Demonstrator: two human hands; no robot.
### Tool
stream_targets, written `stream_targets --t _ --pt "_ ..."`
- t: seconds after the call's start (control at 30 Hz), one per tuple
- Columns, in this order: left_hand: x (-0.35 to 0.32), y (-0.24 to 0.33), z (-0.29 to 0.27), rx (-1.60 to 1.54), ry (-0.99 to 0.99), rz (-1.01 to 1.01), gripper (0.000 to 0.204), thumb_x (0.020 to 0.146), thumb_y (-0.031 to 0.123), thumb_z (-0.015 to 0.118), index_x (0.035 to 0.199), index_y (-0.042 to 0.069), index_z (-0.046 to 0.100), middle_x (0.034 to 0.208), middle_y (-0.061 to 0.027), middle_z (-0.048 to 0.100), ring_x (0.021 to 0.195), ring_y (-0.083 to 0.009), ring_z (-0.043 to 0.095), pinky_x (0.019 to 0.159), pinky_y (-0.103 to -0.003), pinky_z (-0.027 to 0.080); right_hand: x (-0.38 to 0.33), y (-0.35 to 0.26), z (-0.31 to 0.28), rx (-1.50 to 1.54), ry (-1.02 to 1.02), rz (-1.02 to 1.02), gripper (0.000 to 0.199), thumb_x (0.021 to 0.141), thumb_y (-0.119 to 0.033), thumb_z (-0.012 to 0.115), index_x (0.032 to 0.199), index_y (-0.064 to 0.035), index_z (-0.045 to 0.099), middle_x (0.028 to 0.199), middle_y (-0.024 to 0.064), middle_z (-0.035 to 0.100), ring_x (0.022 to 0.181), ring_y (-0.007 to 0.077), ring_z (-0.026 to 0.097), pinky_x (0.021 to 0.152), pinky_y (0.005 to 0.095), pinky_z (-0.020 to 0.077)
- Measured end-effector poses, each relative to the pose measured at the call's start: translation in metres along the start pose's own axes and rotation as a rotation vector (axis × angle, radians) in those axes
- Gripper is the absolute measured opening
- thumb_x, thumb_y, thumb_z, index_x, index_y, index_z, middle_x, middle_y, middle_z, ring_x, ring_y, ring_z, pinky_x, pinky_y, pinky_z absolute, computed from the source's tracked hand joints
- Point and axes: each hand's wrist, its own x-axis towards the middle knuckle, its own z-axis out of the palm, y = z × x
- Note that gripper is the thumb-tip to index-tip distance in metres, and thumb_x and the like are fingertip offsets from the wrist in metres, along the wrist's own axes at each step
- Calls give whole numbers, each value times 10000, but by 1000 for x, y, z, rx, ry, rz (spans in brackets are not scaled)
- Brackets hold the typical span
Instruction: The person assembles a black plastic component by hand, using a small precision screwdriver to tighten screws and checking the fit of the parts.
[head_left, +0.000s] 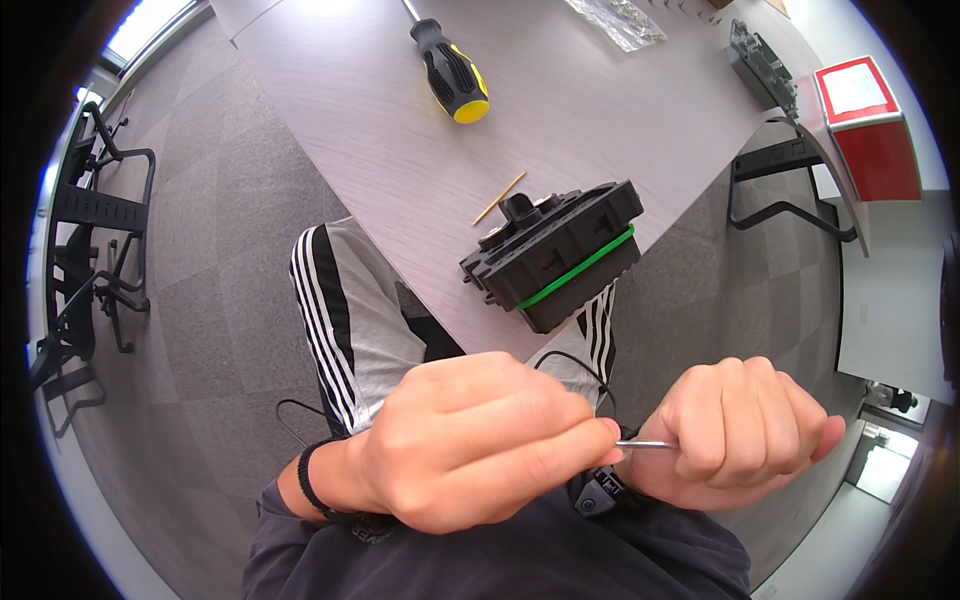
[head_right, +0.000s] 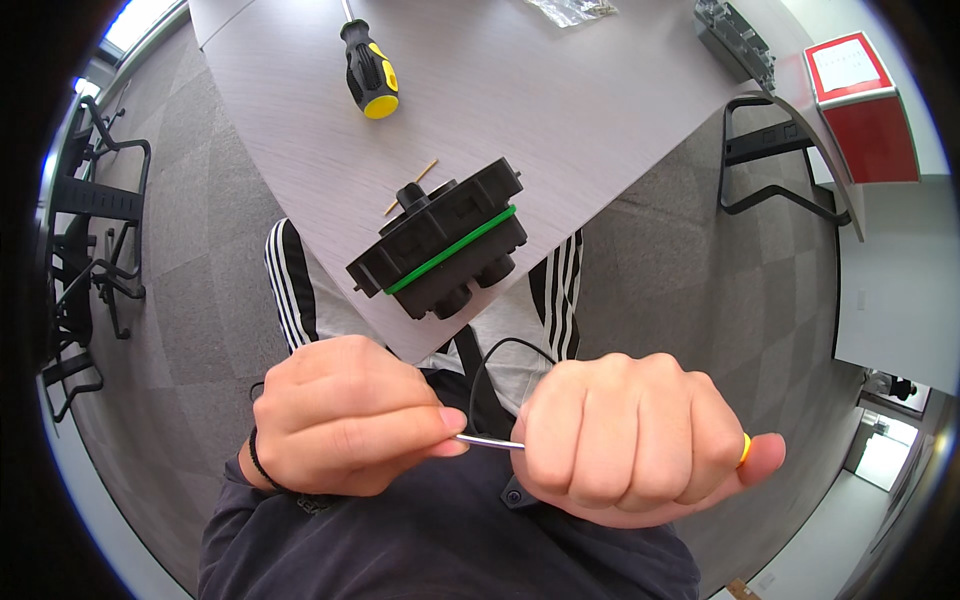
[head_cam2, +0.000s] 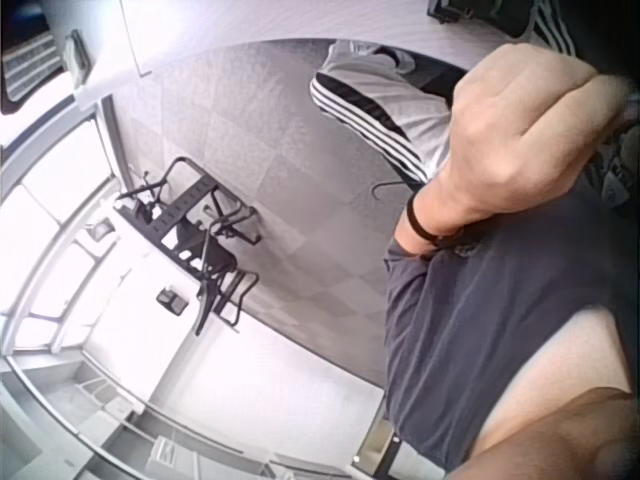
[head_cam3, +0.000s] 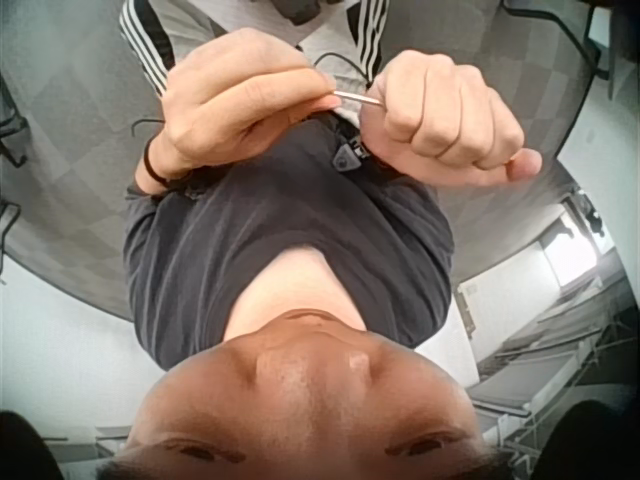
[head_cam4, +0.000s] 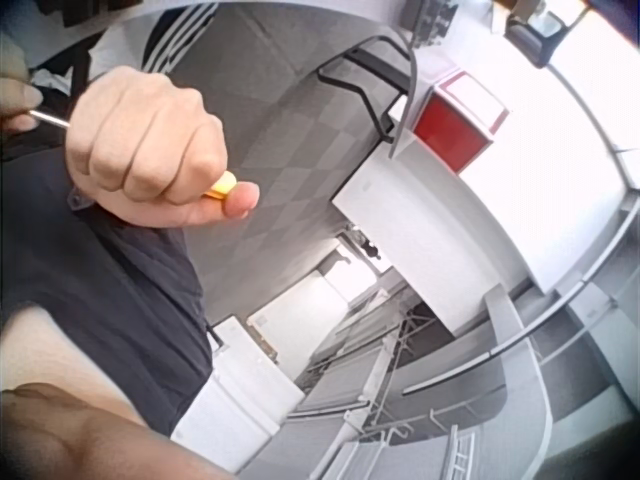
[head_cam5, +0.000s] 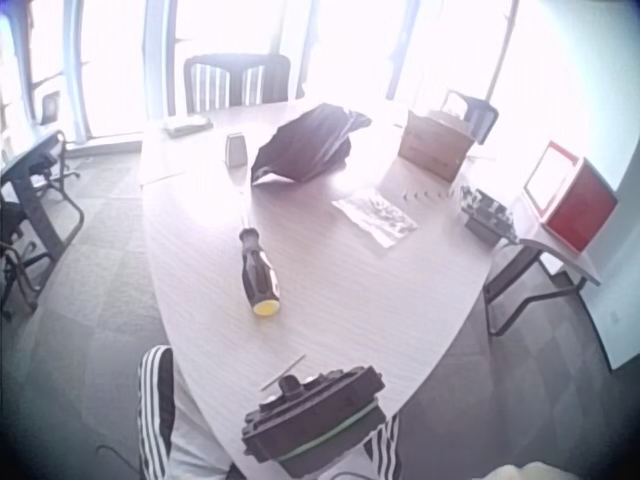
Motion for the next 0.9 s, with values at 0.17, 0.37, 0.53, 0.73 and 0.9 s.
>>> stream_targets --t 0.17,0.37,0.53,0.73,0.9 --pt "-8 -14 -26 122 53 154 280 751 196 767 911 -2 650 775 -82 623 680 -206 600 613 -297 483 11 -7 7 -87 -79 -69 458 968 -223 359 560 -161 160 396 -53 207 302 75 169 343 270 93" --pt "1 -41 -28 294 31 -39 847 654 438 836 1247 -38 461 1269 -233 501 1163 -320 520 977 -410 411 30 7 4 -394 -277 -124 419 852 -124 463 471 -144 289 384 -53 272 310 53 182 356 224 87" --pt "13 -47 -18 237 -78 -91 771 586 254 880 1211 -42 537 1231 -223 582 1128 -350 587 957 -411 464 39 28 0 -503 -308 -121 434 880 -189 456 487 -152 274 377 -52 272 300 62 184 338 214 99" --pt "9 -58 -18 183 -16 -26 670 614 324 864 1114 -31 594 1098 -197 660 1056 -326 638 930 -431 486 43 46 -11 -567 -377 -67 451 918 -228 432 498 -142 292 377 -51 273 293 59 193 332 213 111" --pt "6 -71 -12 161 11 18 633 650 345 849 1103 -11 587 1082 -179 673 1031 -305 655 912 -425 497 46 44 -14 -594 -348 8 444 916 -204 432 497 -142 298 387 -53 263 297 58 190 335 217 115"
